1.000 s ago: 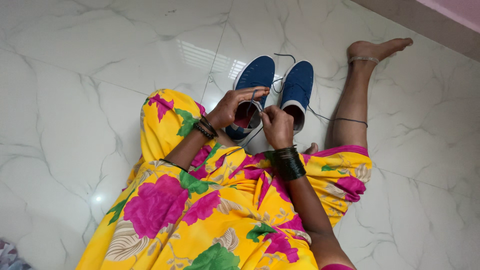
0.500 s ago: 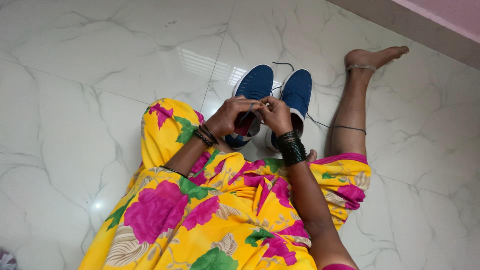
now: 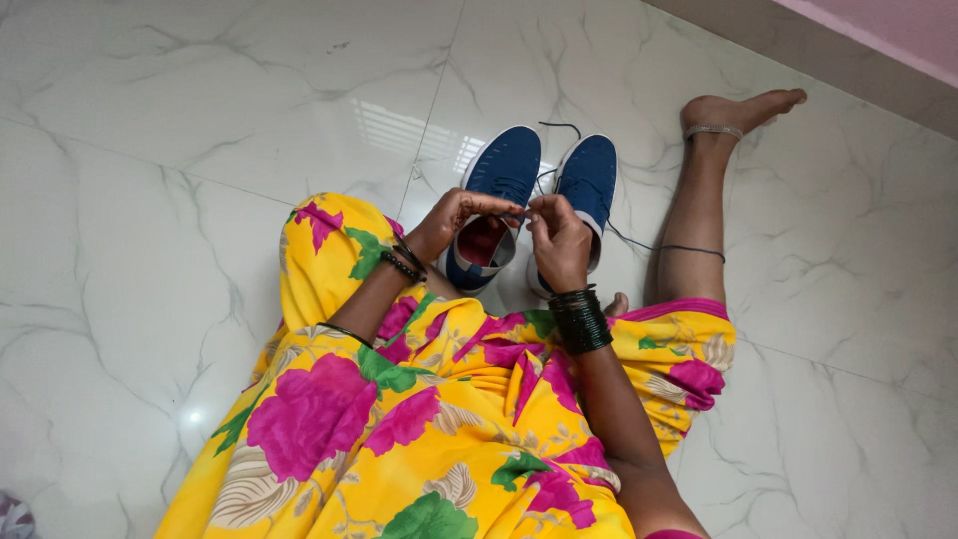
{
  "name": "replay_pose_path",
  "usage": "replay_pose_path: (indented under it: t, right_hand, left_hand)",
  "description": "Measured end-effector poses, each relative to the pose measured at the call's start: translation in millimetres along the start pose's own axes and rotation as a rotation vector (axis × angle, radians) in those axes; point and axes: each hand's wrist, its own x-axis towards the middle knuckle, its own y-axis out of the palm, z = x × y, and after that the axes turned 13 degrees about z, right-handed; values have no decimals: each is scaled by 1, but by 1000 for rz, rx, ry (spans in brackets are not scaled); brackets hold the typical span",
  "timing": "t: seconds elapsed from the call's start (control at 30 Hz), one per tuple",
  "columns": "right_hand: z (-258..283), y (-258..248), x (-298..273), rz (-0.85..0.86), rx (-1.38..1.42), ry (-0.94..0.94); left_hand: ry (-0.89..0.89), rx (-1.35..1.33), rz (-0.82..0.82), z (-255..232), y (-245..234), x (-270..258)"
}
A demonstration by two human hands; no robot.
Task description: The person sits on the floor and removes the laces from a blue sneaker, then re-laces the same shoe by threading the laces through the eyelets and tying them. The task is performed on one shoe while the other remains on the floor.
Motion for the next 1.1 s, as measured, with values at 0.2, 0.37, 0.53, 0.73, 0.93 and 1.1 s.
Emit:
replay_pose_path:
  t: [0.2,0.37,0.53,0.73,0.93,1.1]
  right_hand:
    - [1,17,-10,-24,-87,-70]
    - [-6,24,-5,-8,-201,-175]
    - [-9,19,-8,57,-194,-201]
    - [-5,11,-10,-80,-454,-292]
    - [-7,-39,-15,-123,-594,-212]
    - [-15,-94,-35,-36,-563,-3]
  left_hand:
    - [20,-98,-18,18,-8,-1]
    - [1,-48,-33,22,-10,-1]
    - [58,53,-4,9,-7,-1]
    - [93,442,-47,-11,-2,-2]
    - [16,930,-222,-15,-10,-5]
    - [-164,1210,-258,-9,-21,-11]
